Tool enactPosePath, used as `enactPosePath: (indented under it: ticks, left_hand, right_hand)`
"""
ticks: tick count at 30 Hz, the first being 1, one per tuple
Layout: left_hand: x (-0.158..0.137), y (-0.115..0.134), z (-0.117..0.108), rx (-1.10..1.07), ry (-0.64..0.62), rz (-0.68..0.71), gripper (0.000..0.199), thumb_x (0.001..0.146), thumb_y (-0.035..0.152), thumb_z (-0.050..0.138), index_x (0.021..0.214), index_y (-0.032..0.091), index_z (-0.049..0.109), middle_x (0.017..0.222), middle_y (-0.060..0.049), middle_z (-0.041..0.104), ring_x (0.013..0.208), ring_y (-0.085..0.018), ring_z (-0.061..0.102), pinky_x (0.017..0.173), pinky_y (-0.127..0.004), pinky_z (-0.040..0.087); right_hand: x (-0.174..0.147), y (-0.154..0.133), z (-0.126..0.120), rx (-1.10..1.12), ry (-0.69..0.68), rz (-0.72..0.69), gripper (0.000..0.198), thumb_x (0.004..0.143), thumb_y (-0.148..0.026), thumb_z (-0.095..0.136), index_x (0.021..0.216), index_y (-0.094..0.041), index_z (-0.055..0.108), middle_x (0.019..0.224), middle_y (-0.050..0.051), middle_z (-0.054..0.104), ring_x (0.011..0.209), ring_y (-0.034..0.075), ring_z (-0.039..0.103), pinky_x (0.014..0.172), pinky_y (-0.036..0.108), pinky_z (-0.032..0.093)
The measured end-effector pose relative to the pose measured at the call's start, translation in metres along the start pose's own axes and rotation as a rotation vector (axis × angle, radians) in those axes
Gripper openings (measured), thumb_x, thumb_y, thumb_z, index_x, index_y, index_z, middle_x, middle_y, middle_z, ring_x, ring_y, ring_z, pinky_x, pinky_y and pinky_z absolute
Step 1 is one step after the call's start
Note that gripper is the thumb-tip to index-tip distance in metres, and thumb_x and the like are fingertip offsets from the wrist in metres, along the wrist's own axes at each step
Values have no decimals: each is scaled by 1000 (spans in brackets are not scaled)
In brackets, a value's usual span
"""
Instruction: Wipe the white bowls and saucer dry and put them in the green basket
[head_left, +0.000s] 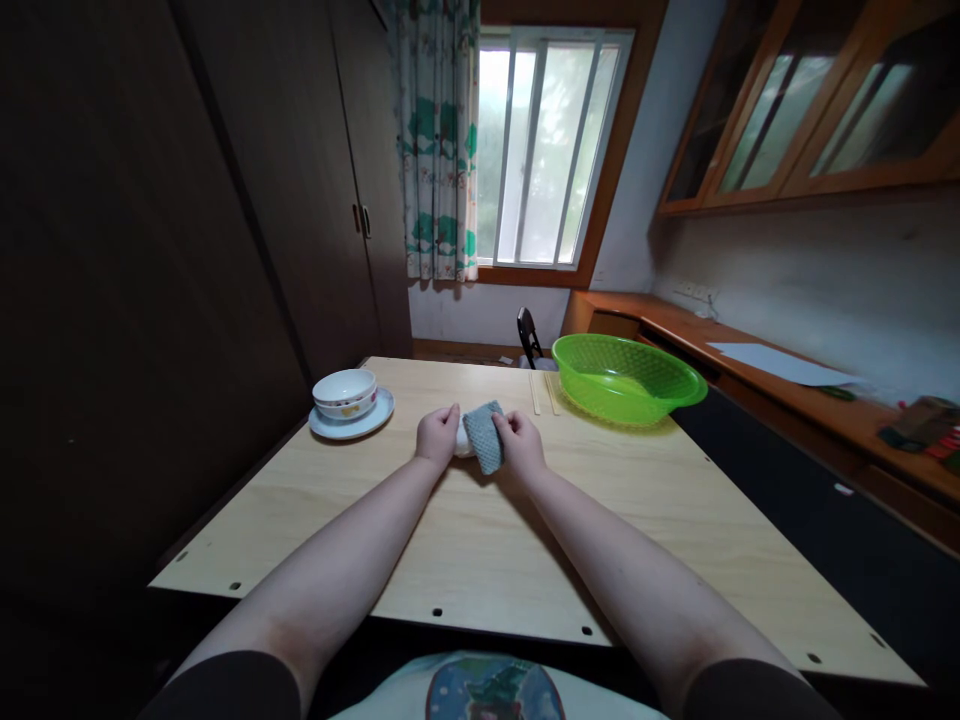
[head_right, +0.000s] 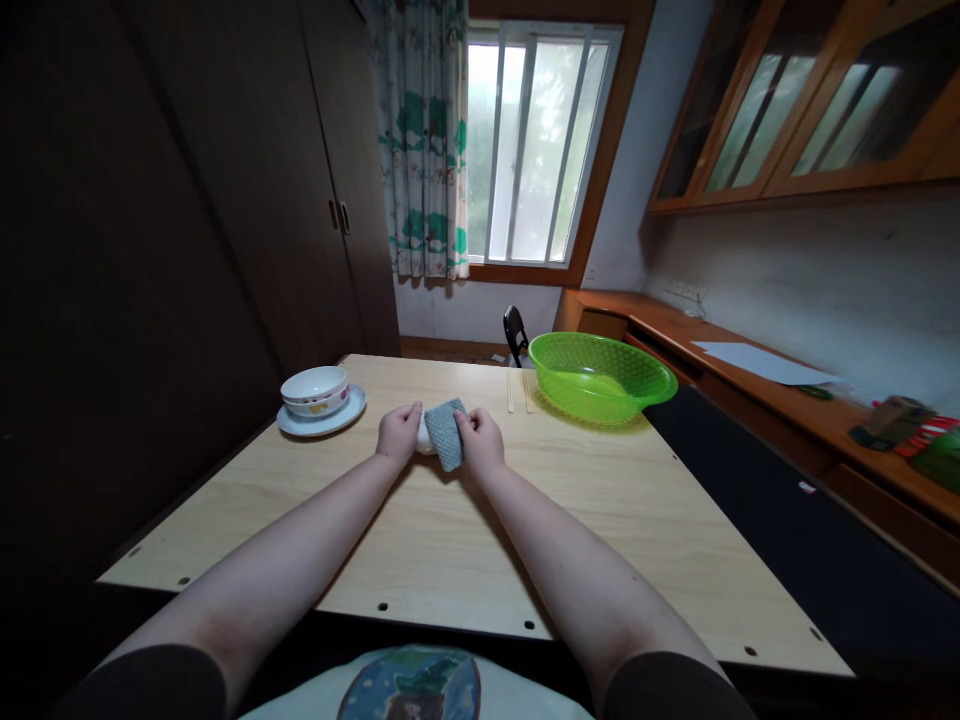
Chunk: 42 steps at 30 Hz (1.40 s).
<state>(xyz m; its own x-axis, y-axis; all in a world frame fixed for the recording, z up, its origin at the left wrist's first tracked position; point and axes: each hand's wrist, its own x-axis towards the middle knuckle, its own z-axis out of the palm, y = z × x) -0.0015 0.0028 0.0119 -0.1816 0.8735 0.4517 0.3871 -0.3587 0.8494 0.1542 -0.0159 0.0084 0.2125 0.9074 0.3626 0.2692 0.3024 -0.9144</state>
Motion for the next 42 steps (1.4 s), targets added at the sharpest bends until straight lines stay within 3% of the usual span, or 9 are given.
enactPosePath:
  ticks: [4,8,13,17,21,27,36,39,42]
  left_hand:
    - [-3,3,1,-3,-9,19,44,81,48,44,50,17,49,45,3,42,50,-12,40,50,-25,26]
    - [-6,7,3,-5,-20,11,44,81,47,44,49,17,48,45,3,42,49,-12,39,50,-25,25]
    - [-9,8,8,-5,-41,4,44,81,48,43,50,17,50,46,2,45,49,-12,42,50,-25,26]
    - [-11,9,11,-52,-63,-19,45,81,50,43,52,17,52,48,1,48,51,-13,44,50,-25,29]
    - [-12,11,12,-60,-78,-1,44,81,50,43,54,16,54,50,1,50,53,-13,45,51,-25,31]
    - [-12,12,12,-72,-88,-12,44,80,50,43,56,16,56,50,1,50,54,-14,45,52,-25,33]
    - [-10,6,14,-108,-63,-96,45,78,52,44,49,18,45,46,2,42,50,-12,40,50,-25,29]
    - [-11,6,16,-137,-71,-100,45,78,53,44,49,18,45,47,2,43,50,-13,40,50,-25,29]
    - [-11,4,17,-160,-74,-98,45,78,52,44,50,18,47,48,2,44,51,-12,41,50,-25,30]
  right_hand:
    - [1,0,-2,4,77,-12,36,80,-53,50,66,-21,47,58,-3,49,55,14,45,51,25,34]
    - [2,4,-3,-133,124,-31,30,82,-50,49,78,-20,52,67,1,57,61,17,52,55,27,39]
    - [-3,-3,-8,-388,252,-446,23,87,-33,46,100,-18,58,103,12,61,97,24,55,86,40,43]
    - [-10,-11,-12,-465,110,-681,27,91,-26,40,105,-21,63,114,10,59,108,23,52,94,41,41]
    - [-14,-13,-12,-527,-86,-822,38,91,-31,43,125,-19,53,126,11,56,121,25,46,101,45,38]
    - [-14,-12,-10,-556,-128,-758,41,92,-30,38,130,-19,49,131,9,53,129,24,39,106,47,32]
    - [-3,4,-6,-339,-4,-524,39,94,-32,31,124,-21,54,125,9,58,124,23,45,103,48,36]
    - [-6,1,-7,-330,-7,-560,39,94,-32,33,126,-21,53,126,10,57,123,23,46,102,48,37]
    - [-11,-6,-11,-386,-105,-680,39,92,-33,38,127,-22,52,127,9,56,124,24,45,104,48,34]
